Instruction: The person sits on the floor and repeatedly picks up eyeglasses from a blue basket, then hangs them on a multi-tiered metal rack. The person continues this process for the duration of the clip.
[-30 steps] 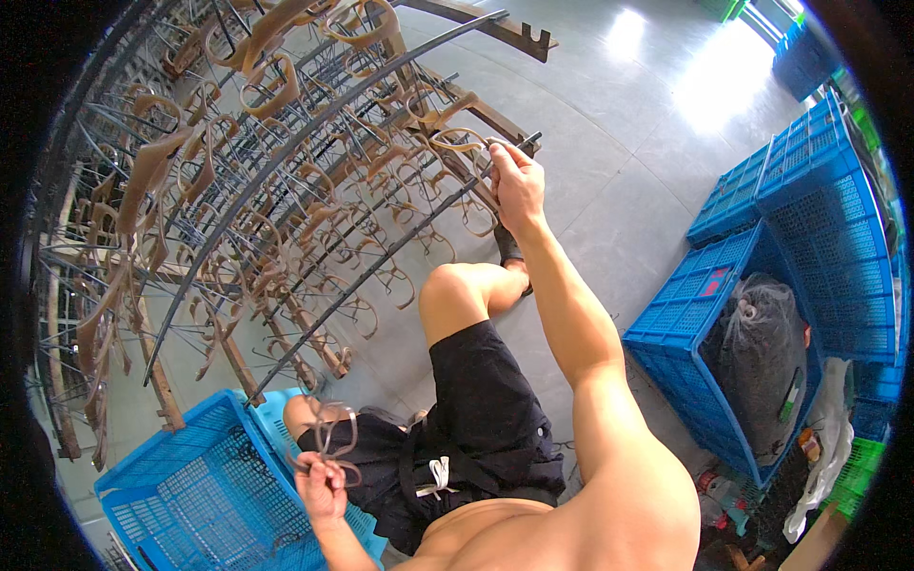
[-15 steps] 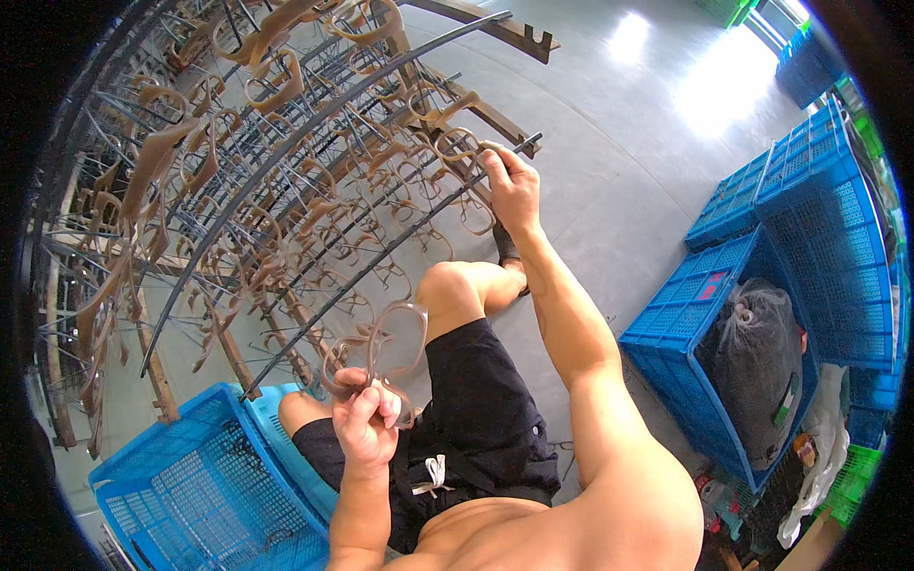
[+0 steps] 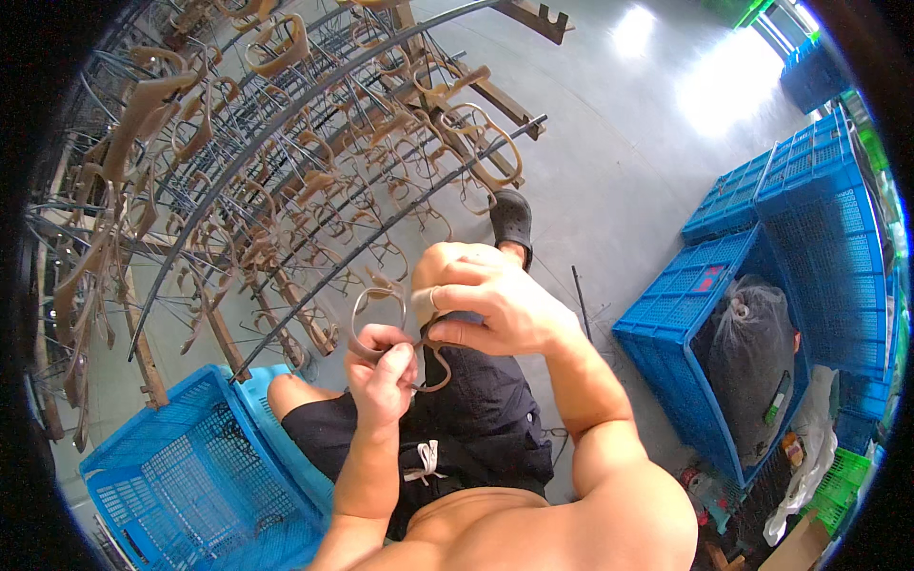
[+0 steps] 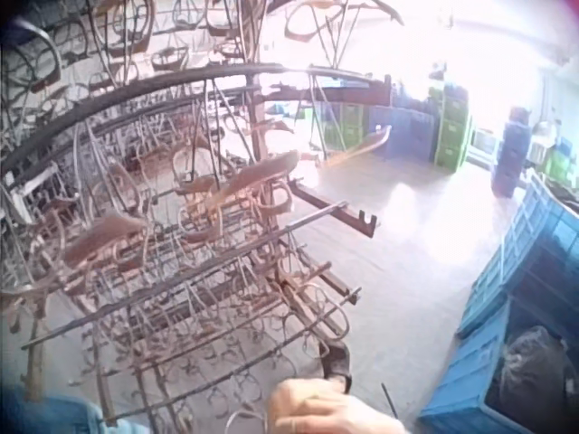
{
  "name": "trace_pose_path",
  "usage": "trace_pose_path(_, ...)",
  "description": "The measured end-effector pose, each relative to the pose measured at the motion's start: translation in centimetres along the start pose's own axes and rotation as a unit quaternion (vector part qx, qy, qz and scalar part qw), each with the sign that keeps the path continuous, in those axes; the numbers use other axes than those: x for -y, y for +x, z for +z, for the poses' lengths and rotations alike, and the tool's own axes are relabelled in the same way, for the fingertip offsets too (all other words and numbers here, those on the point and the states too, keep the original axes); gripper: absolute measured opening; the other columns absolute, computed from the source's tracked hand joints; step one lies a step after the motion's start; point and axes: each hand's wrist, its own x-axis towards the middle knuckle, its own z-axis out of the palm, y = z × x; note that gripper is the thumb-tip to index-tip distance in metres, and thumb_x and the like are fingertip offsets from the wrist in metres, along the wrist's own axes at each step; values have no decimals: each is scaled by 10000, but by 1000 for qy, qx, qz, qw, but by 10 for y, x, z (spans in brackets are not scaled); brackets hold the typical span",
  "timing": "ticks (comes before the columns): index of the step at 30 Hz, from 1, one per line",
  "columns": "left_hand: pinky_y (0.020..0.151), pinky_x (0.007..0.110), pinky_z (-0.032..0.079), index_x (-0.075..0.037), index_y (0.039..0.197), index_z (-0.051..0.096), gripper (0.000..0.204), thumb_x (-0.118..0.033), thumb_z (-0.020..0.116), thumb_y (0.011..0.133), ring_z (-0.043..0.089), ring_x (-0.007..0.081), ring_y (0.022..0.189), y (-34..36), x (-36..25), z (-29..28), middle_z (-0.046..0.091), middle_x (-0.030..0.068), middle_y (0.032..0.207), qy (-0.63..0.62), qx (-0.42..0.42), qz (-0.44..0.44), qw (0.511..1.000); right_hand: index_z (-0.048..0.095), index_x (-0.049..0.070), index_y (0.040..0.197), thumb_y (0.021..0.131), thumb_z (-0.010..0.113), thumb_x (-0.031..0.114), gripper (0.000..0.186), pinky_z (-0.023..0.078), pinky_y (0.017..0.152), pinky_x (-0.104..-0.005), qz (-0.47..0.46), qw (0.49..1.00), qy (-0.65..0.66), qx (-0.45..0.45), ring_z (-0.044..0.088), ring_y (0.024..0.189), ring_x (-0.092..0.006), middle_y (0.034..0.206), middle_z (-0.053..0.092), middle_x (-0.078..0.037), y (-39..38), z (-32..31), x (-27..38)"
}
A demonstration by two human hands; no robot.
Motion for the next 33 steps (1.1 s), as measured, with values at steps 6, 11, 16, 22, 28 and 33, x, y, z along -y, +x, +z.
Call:
trace_pose_path(6,618,260,398,51,859,608,611,-434,256,976,514,142,645,1,2,-29,615,104,739,88,-128,-13,988,579,33,863,883,584,150,118,394,451,-236,158,897,350,-218,478,507,-76,603,499,-6,8,1,-45)
trace_pose_path(11,501,225,403,-27,968,492,341,-315,309,986,539,138,562,-25,3,-72,647,164,805,115,3,-70,991,546,33,1000,933,499,155,146,334,361,-203,192,757,381,-495,427,413,-65,638,518,-12,51,51,-88)
trace_pose_path(16,446,199,426,-58,1126,417,328,-285,532,918,606,153,523,-39,7,-88,661,197,807,97,99,-246,959,593,15,1023,922,510,143,183,285,344,-212,227,730,347,-544,413,403,-52,628,534,-19,74,57,-101)
trace_pose_path(22,417,244,421,-22,1022,557,454,-444,417,935,561,167,447,-26,19,-78,572,82,542,-18,8,-156,988,610,19,981,907,526,141,165,259,340,-210,240,714,413,-512,374,380,-54,591,510,3,77,50,-101)
trace_pose_path(28,493,267,435,-29,991,577,437,-406,357,966,552,174,508,-16,33,-69,572,87,597,-101,34,-132,985,609,33,1066,916,522,149,209,285,354,-198,218,746,393,-492,382,399,-39,593,495,18,81,64,-103)
trace_pose_path(33,503,279,432,-29,1024,561,368,-351,393,967,517,153,547,-20,25,-73,549,66,641,-8,-21,-75,997,621,29,1067,899,555,123,203,292,447,-172,228,829,226,-457,366,524,2,602,470,63,81,73,-100)
